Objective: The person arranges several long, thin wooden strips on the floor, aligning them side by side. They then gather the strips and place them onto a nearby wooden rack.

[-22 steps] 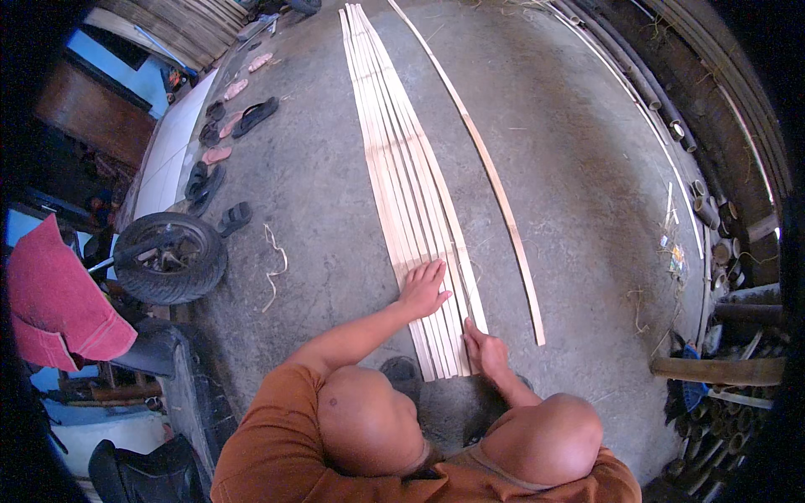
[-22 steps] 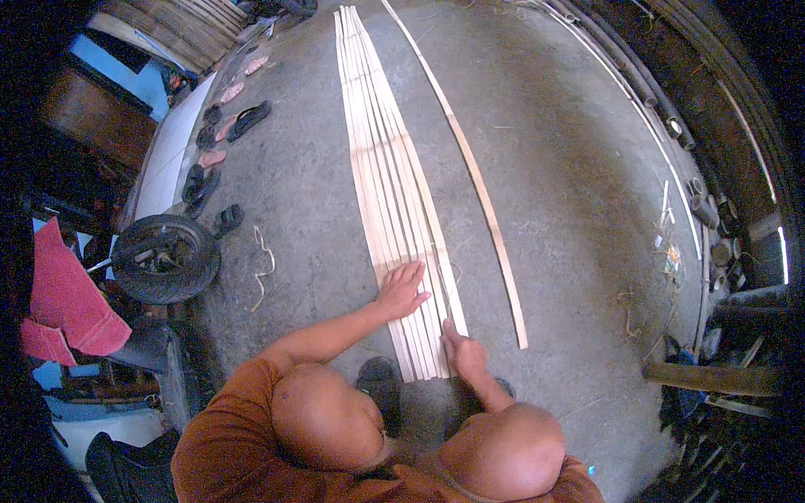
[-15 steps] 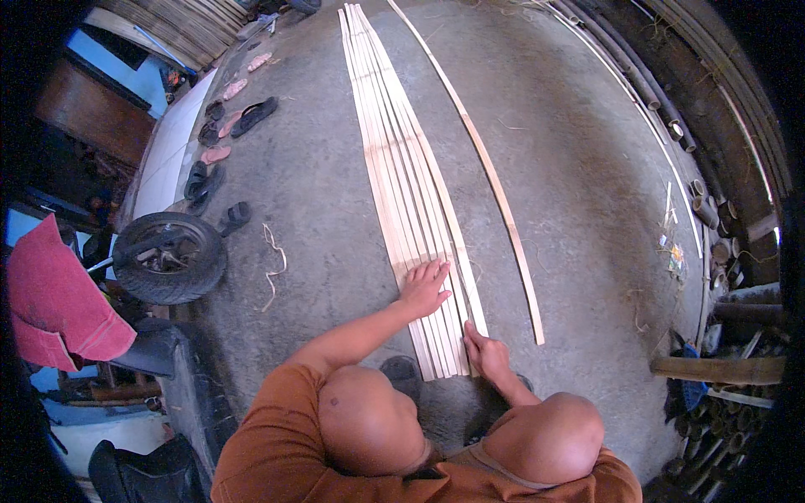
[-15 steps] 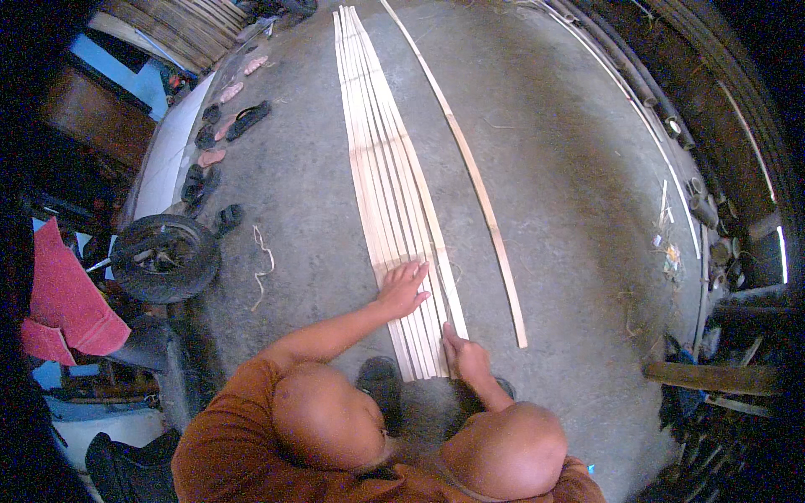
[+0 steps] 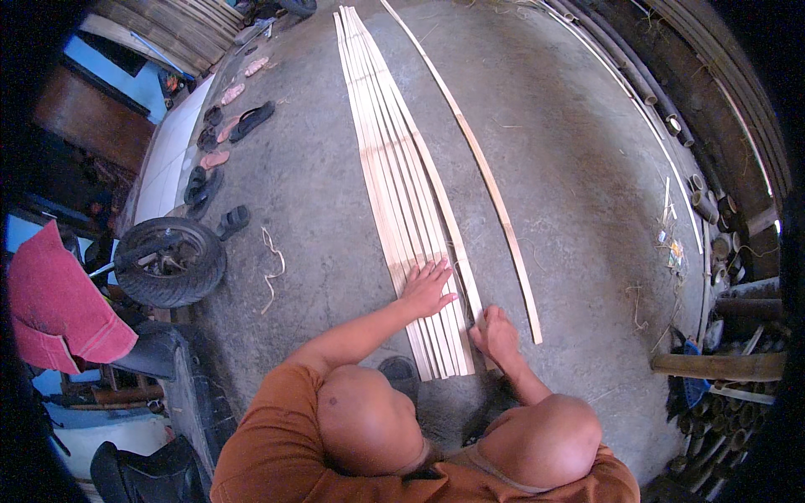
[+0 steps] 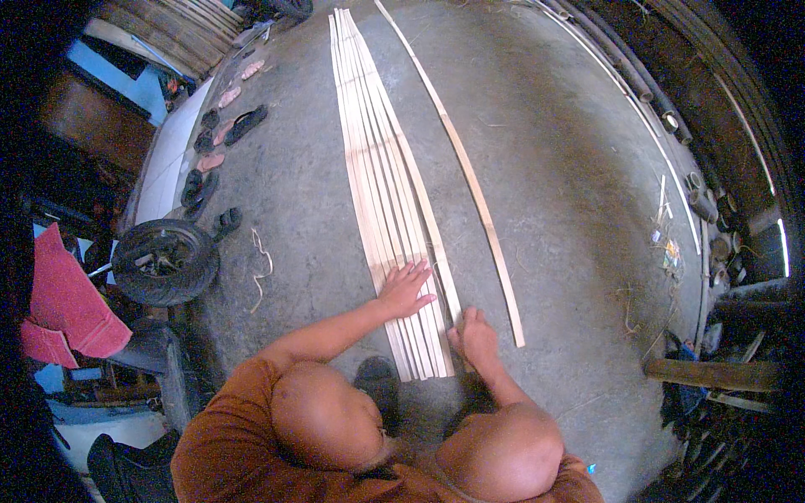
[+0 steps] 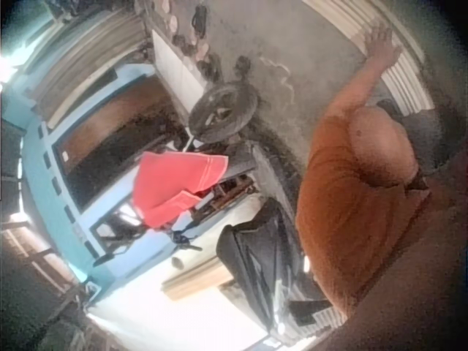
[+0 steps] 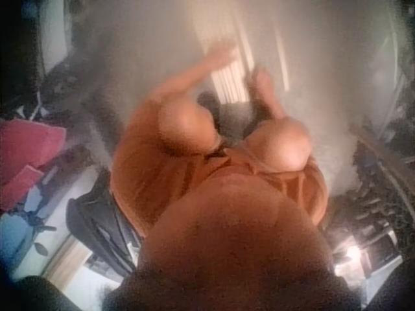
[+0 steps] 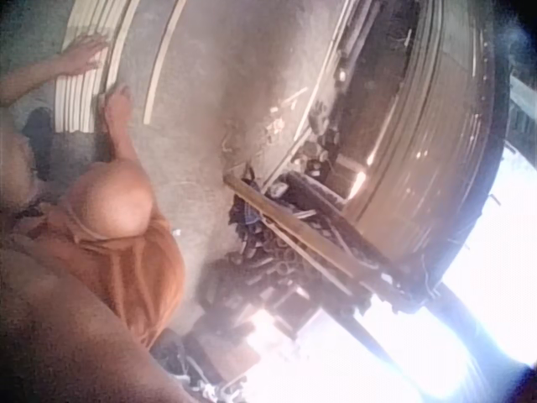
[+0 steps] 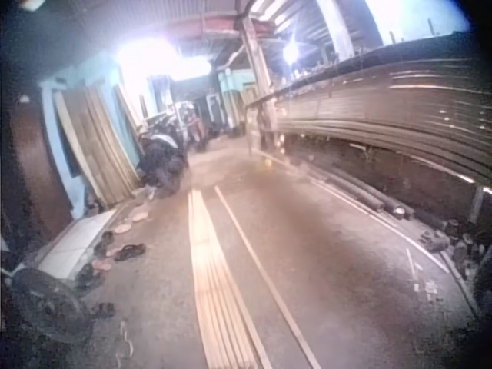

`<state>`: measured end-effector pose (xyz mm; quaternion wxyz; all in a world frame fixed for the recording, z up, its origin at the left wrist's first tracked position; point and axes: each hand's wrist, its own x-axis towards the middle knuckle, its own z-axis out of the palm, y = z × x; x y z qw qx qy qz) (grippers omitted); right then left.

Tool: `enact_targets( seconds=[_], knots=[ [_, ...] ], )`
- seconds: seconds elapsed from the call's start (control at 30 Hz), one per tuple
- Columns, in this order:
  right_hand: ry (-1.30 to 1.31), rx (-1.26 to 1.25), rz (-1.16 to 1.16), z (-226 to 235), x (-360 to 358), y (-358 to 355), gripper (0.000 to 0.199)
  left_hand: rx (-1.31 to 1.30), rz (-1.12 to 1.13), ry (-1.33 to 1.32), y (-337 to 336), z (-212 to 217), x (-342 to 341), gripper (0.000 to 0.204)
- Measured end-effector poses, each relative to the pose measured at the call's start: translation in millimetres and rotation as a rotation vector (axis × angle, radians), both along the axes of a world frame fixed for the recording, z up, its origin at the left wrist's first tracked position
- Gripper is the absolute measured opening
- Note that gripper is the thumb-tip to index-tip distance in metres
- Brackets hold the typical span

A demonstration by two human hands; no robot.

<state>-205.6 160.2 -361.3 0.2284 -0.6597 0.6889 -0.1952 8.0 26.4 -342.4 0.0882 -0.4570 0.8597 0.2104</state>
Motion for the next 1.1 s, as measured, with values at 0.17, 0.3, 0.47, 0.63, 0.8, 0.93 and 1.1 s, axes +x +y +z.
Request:
enact_targets(
  seconds=[0.17,0.3,0.47,0.63,0.8,0.93,1.1],
  knots=[
    [-0.469,0.189,-0.200,44.3,10.9,4.9,0.050,0.000,0.021,-0.071,2.6,4.4,-4.9,0.076],
    [-0.352,0.207,-0.130,25.6,11.5,29.1,0.049,0.062,0.067,-0.038,1.2,3.5,-7.7,0.078],
    [-0.403,0.199,-0.162,30.1,12.7,22.3,0.045,0.051,0.081,0.033,2.8,-8.2,-1.3,0.079],
    [-0.440,0.161,-0.153,27.8,16.2,9.3,0.045,0.043,0.085,0.050,4.6,-10.4,-0.5,0.077],
    [-0.415,0.067,-0.090,8.8,15.9,8.3,0.042,0.058,0.090,0.066,3.8,-11.9,0.6,0.077],
    [-0.338,0.202,-0.060,25.7,14.6,0.9,0.044,0.072,0.104,0.063,5.6,-12.9,1.1,0.079],
    [-0.256,0.260,0.000,24.9,12.6,-0.6,0.048,0.071,0.121,0.105,8.8,-16.4,1.8,0.083]
  ],
)
